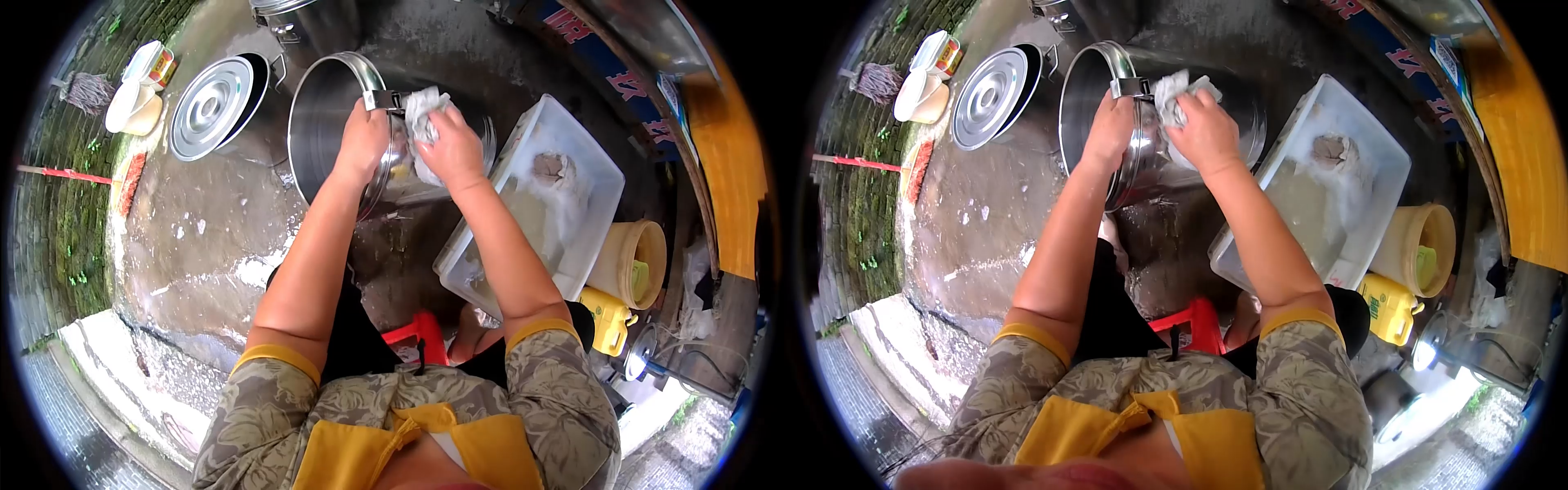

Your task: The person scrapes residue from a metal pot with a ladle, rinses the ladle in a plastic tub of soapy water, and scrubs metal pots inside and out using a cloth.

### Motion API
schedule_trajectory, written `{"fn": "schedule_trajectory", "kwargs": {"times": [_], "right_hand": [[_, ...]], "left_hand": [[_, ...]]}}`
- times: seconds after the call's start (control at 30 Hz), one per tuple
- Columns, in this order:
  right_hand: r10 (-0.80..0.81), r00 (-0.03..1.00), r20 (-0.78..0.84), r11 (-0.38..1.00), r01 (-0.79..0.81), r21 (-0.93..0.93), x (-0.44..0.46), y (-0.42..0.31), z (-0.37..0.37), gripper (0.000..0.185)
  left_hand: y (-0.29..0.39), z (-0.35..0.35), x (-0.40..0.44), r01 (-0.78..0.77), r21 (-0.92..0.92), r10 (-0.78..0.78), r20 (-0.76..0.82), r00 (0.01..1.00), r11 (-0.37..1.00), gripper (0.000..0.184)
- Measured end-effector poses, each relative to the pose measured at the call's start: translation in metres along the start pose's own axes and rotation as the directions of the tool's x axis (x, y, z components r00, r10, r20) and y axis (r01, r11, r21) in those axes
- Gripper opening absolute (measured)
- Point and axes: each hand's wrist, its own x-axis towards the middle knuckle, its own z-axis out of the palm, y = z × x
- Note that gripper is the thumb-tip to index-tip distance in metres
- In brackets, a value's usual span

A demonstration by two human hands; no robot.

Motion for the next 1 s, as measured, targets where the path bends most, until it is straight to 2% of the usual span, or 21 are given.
{"fn": "schedule_trajectory", "kwargs": {"times": [0.03, 0.07, 0.13, 0.2, 0.23, 0.27, 0.33, 0.37, 0.4, 0.47, 0.5, 0.53, 0.57, 0.6, 0.63, 0.67, 0.73, 0.8, 0.87, 0.9, 1.0], "right_hand": [[-0.009, 1.000, 0.002, 1.000, 0.009, 0.012, -0.008, 0.005, 0.001, 0.039], [-0.018, 1.000, 0.002, 1.000, 0.018, 0.023, -0.015, 0.011, 0.003, 0.038], [-0.028, 0.999, -0.019, 0.997, 0.029, 0.077, -0.024, 0.036, 0.019, 0.036], [0.295, 0.950, -0.103, 0.850, -0.211, 0.483, -0.016, 0.044, 0.023, 0.036], [0.323, 0.944, 0.063, 0.763, -0.299, 0.573, -0.016, 0.052, 0.018, 0.037], [0.325, 0.944, 0.065, 0.760, -0.301, 0.576, -0.011, 0.052, 0.016, 0.037], [0.128, 0.974, 0.185, 0.818, -0.209, 0.536, 0.002, 0.055, 0.016, 0.031], [0.091, 0.963, 0.254, 0.722, -0.240, 0.649, 0.009, 0.047, 0.011, 0.031], [0.094, 0.964, 0.247, 0.719, -0.237, 0.653, 0.012, 0.041, 0.006, 0.031], [0.124, 0.913, 0.390, 0.475, -0.399, 0.784, 0.015, 0.035, -0.001, 0.030], [0.000, 0.939, 0.345, 0.654, -0.261, 0.710, 0.018, 0.039, 0.003, 0.031], [0.004, 0.938, 0.348, 0.650, -0.267, 0.711, 0.022, 0.042, 0.004, 0.031], [-0.165, 0.943, 0.290, 0.775, -0.058, 0.629, 0.026, 0.040, 0.000, 0.031], [-0.338, 0.906, 0.256, 0.836, 0.164, 0.524, 0.028, 0.036, -0.003, 0.030], [-0.251, 0.934, 0.255, 0.865, 0.097, 0.493, 0.031, 0.029, -0.002, 0.030], [-0.245, 0.935, 0.258, 0.860, 0.087, 0.503, 0.030, 0.024, 0.003, 0.030], [-0.226, 0.968, 0.111, 0.941, 0.188, 0.281, 0.030, 0.015, 0.010, 0.032], [-0.183, 0.977, 0.106, 0.956, 0.152, 0.249, 0.025, 0.008, 0.007, 0.035], [-0.225, 0.959, 0.172, 0.965, 0.194, 0.176, 0.027, 0.010, 0.007, 0.037], [-0.258, 0.957, 0.133, 0.963, 0.244, 0.111, 0.024, 0.020, 0.011, 0.038], [-0.150, 0.986, 0.067, 0.977, 0.138, 0.161, 0.018, 0.055, 0.017, 0.038]], "left_hand": [[-0.016, -0.003, 0.008, -0.135, 0.223, 0.157, -0.084, 0.984, 0.965, 0.029], [-0.030, -0.007, 0.017, -0.241, 0.444, 0.326, -0.126, 0.937, 0.863, 0.030], [-0.017, -0.010, 0.008, -0.236, 0.488, 0.315, -0.084, 0.945, 0.840, 0.031], [-0.009, -0.010, 0.008, -0.259, 0.524, 0.325, -0.037, 0.945, 0.812, 0.032], [-0.007, -0.011, 0.009, -0.256, 0.538, 0.322, -0.032, 0.946, 0.803, 0.032], [-0.010, -0.013, 0.007, -0.242, 0.555, 0.309, -0.029, 0.951, 0.796, 0.033], [-0.019, -0.019, 0.013, -0.272, 0.537, 0.324, -0.003, 0.946, 0.799, 0.032], [-0.023, -0.022, 0.016, -0.293, 0.510, 0.324, 0.029, 0.946, 0.808, 0.030], [-0.020, -0.022, 0.017, -0.318, 0.481, 0.331, 0.060, 0.942, 0.817, 0.029], [-0.018, -0.023, 0.016, -0.320, 0.459, 0.332, 0.058, 0.942, 0.829, 0.028], [-0.016, -0.024, 0.017, -0.313, 0.459, 0.323, 0.059, 0.945, 0.832, 0.030], [-0.017, -0.027, 0.017, -0.300, 0.460, 0.307, 0.061, 0.950, 0.836, 0.032], [-0.012, -0.029, 0.016, -0.254, 0.487, 0.245, 0.083, 0.966, 0.836, 0.034], [0.003, -0.024, 0.006, -0.248, 0.502, 0.232, 0.094, 0.968, 0.829, 0.036], [0.001, -0.026, 0.008, -0.241, 0.524, 0.227, 0.092, 0.970, 0.817, 0.037], [0.000, -0.028, 0.012, -0.234, 0.545, 0.223, 0.089, 0.971, 0.805, 0.038], [-0.001, -0.033, 0.018, -0.251, 0.556, 0.248, 0.082, 0.965, 0.793, 0.039], [-0.003, -0.037, 0.021, -0.269, 0.562, 0.271, 0.081, 0.959, 0.782, 0.040], [-0.004, -0.042, 0.023, -0.218, 0.559, 0.234, 0.044, 0.971, 0.800, 0.040], [-0.006, -0.042, 0.023, -0.206, 0.556, 0.234, 0.022, 0.972, 0.805, 0.042], [-0.008, -0.046, 0.025, -0.209, 0.562, 0.263, -0.016, 0.965, 0.800, 0.041]]}}
